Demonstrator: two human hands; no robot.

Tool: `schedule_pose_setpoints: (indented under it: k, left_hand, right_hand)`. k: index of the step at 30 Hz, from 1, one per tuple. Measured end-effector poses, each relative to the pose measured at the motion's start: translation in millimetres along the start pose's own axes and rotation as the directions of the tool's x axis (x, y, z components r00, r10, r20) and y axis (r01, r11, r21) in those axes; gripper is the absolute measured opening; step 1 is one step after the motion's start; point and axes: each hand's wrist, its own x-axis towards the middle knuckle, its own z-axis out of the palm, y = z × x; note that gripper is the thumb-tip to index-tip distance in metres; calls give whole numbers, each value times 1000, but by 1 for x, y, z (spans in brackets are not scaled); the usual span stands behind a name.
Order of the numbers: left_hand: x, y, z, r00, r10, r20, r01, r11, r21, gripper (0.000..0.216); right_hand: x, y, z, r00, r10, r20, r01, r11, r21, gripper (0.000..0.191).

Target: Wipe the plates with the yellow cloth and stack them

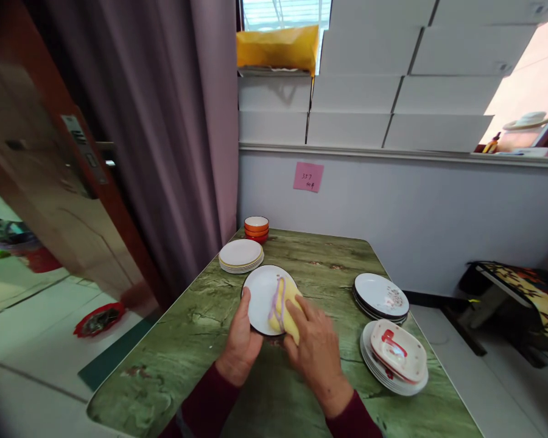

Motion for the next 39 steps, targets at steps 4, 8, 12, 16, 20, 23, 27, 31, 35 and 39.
schedule_pose_setpoints:
  k: [4,8,12,16,20,23,27,31,35,39]
  left_hand:
    - [2,2,-2,993,-107,39,107,994,25,54]
    - [-3,-4,0,973,-170,157,164,985,46,58]
    - [-7,-1,0,991,-81,106,75,995,65,50]
    - [-4,15,-3,1000,-9,-27,12,993,119,45]
    - [-1,30,-4,990,77,-116,-56,982,178,43]
    - [-4,35,-1,991,46,-127,-21,982,186,42]
    - [-11,39,3,987,33,-155,-1,980,199,43]
    - [-14,39,4,987,24,-162,10,977,211,44]
    - [-13,31,2,988,-69,-136,98,971,220,44]
    - [-10,23,-1,986,-88,-139,117,968,221,46]
  right_hand:
    - [0,-15,-11,986,-157,63,149,982,119,64]
    - [27,-25,-18,977,-212,1,210,970,118,63]
    - [47,-9,-18,990,-95,-105,95,996,-6,57]
    - [49,29,-17,945,171,-280,-154,985,80,50]
    - [49,59,-15,817,503,-281,-390,842,373,95]
    - [52,68,-11,723,688,-66,-467,557,687,91]
    - [55,70,-7,709,702,63,-407,334,850,63]
    - [61,69,-11,642,747,175,-323,57,945,55]
    - [67,56,-22,640,733,231,-291,-48,956,54]
    - [55,31,-33,764,641,73,-179,102,979,64]
